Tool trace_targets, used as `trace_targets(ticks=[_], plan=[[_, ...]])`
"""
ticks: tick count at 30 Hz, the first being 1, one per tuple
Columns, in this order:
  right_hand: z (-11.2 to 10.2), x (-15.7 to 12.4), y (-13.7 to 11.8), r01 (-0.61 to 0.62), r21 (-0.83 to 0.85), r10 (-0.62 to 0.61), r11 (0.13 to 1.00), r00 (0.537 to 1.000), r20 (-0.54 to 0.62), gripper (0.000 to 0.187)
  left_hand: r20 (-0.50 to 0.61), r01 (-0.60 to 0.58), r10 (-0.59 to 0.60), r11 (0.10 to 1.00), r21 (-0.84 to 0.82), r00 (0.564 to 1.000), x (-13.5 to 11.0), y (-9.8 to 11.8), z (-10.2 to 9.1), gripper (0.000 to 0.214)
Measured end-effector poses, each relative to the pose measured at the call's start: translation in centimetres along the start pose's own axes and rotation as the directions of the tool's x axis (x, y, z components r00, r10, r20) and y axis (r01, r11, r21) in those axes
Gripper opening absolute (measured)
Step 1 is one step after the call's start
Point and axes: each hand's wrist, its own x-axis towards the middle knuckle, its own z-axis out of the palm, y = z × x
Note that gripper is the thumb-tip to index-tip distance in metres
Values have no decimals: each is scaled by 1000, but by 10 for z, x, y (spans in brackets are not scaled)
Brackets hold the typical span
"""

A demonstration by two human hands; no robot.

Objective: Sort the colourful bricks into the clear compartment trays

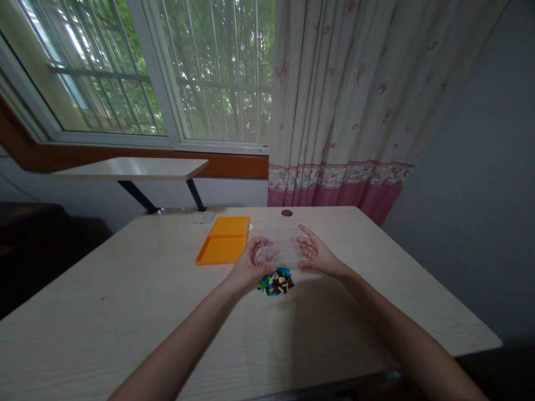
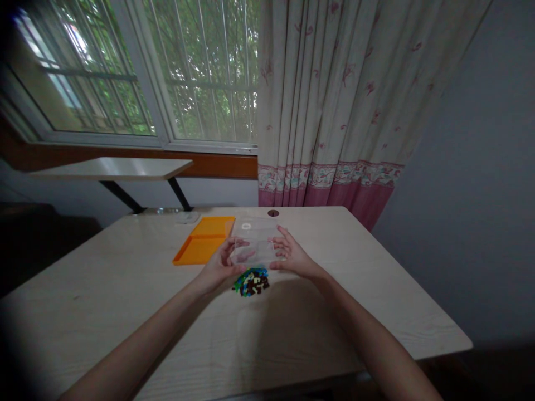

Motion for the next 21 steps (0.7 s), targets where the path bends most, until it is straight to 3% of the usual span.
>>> trace_targets(ticks=[3, 6, 8, 10, 12, 14, 16, 21], plan=[[-5, 0, 0, -16, -26, 16, 1000, 1000, 16, 112, 44, 8, -10, 999, 33, 999, 0, -3, 0, 64], [-25, 1, 1, -22, -79, 20, 997, 999, -29, 112, 29, -57, 50, 944, 326, 998, 0, 3, -9, 67], [-47, 0, 2, -45, -122, 34, 991, 995, -91, 110, 16, -114, 139, 738, 665, 990, 0, 11, -22, 57], [-73, -3, 4, -93, -165, 68, 982, 986, -155, 108, 56, -116, 150, 430, 895, 987, 0, 20, -38, 40], [-98, -9, 8, -144, -190, 104, 971, 973, -207, 106, 44, -60, 85, 195, 979, 995, 1, 27, -54, 35], [-117, -16, 15, -199, -186, 156, 962, 962, -223, 104, 31, -32, 30, 45, 998, 999, 3, 31, -67, 34], [-130, -22, 23, -245, -166, 206, 955, 953, -220, 103, 37, -37, 3, -4, 999, 999, 4, 31, -74, 32], [-137, -27, 40, -307, -163, 276, 937, 942, -189, 104, 64, -62, -29, 60, 996, 998, 7, 29, -76, 27]])
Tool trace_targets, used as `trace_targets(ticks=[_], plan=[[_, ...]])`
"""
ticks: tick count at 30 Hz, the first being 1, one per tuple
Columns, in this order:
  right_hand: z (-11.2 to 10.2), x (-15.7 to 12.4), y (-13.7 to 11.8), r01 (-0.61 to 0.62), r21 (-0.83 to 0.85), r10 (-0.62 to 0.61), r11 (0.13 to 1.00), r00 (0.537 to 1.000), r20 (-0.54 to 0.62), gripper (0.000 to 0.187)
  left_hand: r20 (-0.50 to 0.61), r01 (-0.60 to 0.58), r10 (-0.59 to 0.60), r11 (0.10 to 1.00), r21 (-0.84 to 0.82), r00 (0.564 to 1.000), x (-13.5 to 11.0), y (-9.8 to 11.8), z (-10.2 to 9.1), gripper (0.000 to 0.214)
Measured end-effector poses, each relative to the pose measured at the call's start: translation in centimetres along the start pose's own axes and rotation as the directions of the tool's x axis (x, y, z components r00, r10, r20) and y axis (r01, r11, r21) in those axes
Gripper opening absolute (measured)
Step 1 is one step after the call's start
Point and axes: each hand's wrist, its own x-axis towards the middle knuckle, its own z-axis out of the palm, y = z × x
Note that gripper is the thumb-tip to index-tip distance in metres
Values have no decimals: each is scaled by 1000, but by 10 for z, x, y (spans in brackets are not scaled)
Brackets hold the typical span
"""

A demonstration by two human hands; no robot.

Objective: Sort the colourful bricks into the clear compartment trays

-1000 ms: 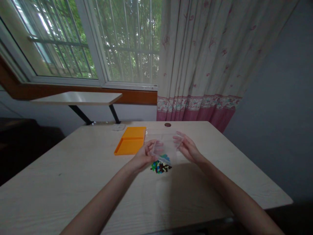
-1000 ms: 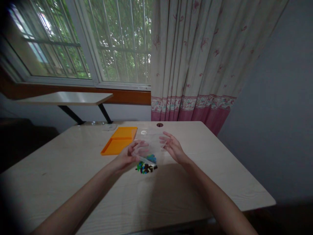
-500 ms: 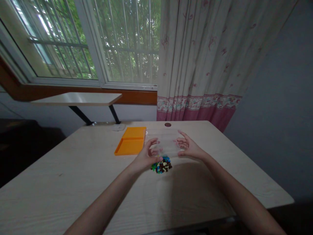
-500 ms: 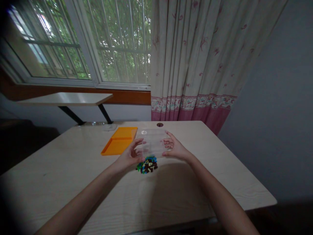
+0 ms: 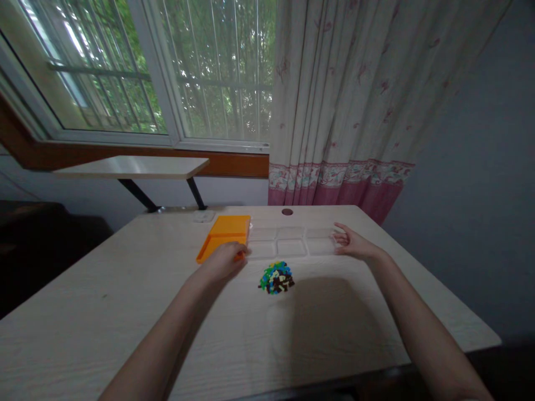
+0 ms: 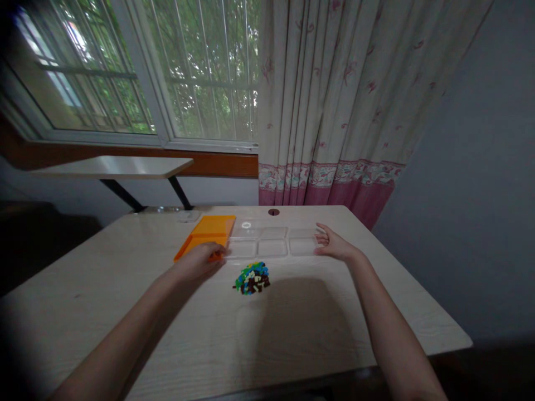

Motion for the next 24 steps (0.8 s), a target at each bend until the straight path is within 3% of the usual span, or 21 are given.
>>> trace_targets(ticks=[16, 24], plan=[[8, 5, 3, 22, -37, -18, 999, 994, 109, 109, 39, -54, 53, 998, 24, 998, 5, -7, 7, 20], [17, 4, -2, 64, -161, -49, 985, 994, 96, 103, 79, 5, -7, 999, 36, 997, 3, -9, 3, 18]])
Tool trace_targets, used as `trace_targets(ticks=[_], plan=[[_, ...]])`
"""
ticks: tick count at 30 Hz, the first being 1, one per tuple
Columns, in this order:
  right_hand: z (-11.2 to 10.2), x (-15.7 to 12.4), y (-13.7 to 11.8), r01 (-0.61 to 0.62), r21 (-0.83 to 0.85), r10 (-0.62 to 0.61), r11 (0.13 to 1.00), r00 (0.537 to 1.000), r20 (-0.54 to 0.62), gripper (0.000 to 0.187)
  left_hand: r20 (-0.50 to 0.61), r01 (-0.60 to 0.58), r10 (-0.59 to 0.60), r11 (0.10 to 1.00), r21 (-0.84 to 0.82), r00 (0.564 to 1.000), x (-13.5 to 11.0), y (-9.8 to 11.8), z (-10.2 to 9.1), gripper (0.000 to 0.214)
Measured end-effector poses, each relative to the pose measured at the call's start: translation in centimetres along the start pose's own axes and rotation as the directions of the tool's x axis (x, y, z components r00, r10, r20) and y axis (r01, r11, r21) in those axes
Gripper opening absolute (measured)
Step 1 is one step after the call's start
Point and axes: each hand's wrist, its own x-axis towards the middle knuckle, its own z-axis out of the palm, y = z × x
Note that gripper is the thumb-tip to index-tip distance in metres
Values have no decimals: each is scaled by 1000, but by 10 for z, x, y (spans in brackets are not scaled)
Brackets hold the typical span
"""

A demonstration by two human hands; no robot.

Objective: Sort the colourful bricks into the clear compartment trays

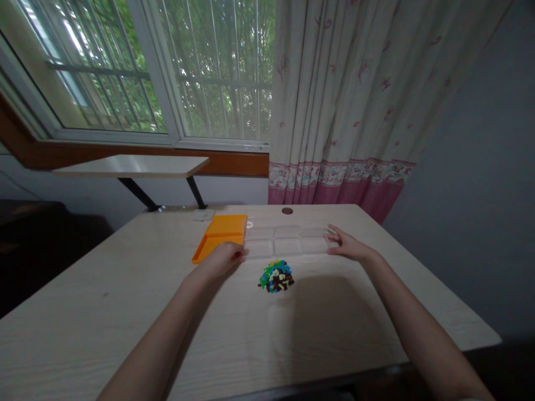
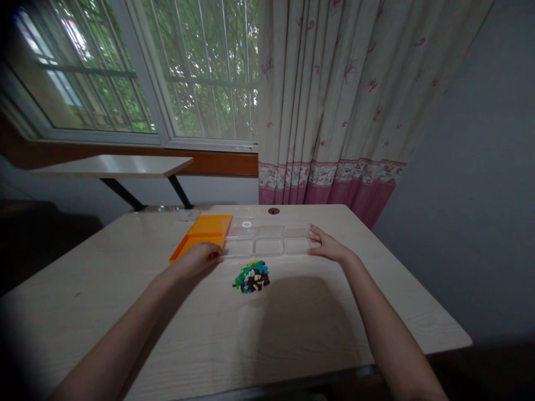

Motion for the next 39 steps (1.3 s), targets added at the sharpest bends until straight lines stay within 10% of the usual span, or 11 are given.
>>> trace_targets(ticks=[27, 39], plan=[[13, 3, -6, 39, 16, -39, 999, 999, 34, 101, 83, 51, -49, 998, -26, 995, -8, -7, -24, 29], [13, 4, -2, -14, 59, 12, 998, 999, 42, 93, -268, 465, -408, 861, 206, 873, 50, -143, -61, 59]])
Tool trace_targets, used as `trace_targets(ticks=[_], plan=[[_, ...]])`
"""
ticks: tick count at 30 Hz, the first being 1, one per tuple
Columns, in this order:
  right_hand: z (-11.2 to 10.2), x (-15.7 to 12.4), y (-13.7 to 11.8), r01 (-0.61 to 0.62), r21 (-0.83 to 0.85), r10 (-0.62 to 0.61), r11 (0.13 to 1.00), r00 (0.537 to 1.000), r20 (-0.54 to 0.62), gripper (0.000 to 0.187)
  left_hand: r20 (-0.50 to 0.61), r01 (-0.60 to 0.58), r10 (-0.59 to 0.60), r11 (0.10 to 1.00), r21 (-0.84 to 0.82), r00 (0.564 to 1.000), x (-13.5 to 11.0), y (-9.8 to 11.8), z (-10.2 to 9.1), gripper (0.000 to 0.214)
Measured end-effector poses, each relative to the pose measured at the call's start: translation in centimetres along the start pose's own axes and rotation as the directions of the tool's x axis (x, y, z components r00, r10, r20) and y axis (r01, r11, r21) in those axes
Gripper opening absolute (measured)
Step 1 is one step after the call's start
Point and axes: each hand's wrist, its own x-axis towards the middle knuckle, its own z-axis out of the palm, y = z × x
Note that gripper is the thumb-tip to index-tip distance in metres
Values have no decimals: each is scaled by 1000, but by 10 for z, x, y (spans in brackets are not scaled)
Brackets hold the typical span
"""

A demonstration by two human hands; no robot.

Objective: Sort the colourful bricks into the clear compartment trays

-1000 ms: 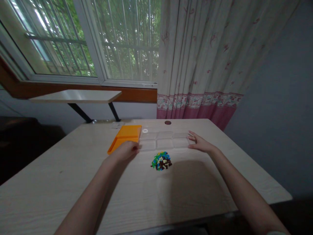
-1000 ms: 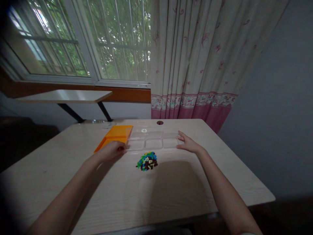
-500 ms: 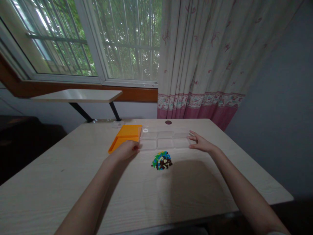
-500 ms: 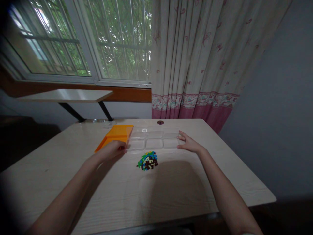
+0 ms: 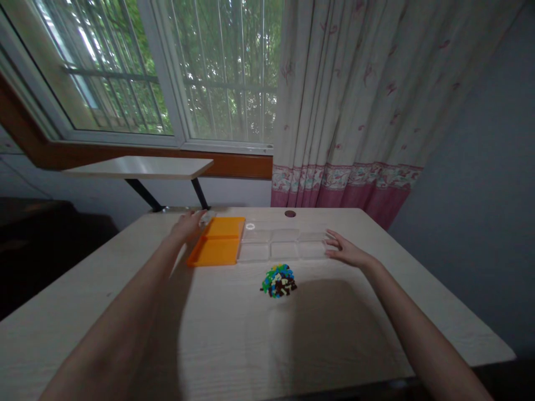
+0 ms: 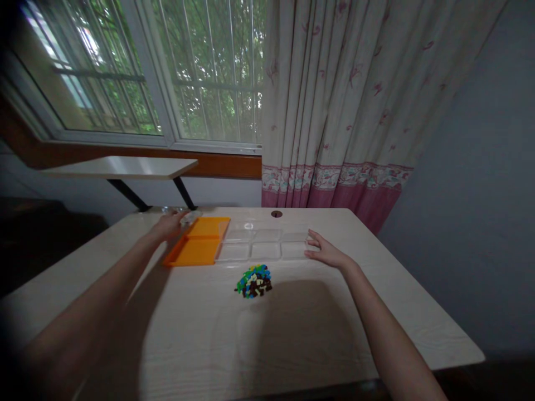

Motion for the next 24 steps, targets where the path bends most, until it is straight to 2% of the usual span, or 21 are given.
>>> trace_targets(ticks=[4, 8, 11, 17, 24], plan=[[0, 0, 2, 9, 8, -9, 1000, 1000, 1, 91, 18, 61, -62, 995, 79, 998, 11, -8, 12, 56], [0, 0, 3, 13, 1, -13, 1000, 1000, -7, 92, -41, 78, -73, 987, 141, 997, 7, -18, 16, 43], [0, 0, 3, 5, -14, -5, 1000, 1000, -11, 91, -71, 78, -68, 986, 149, 995, -1, -26, 12, 36], [1, -1, 0, 0, -31, -1, 1000, 1000, -21, 89, -21, -40, 44, 989, 140, 999, -19, -38, 0, 32], [2, -1, -1, -8, -41, 7, 999, 1000, -30, 91, 8, -19, 18, 989, 146, 1000, -37, -52, -7, 31]])
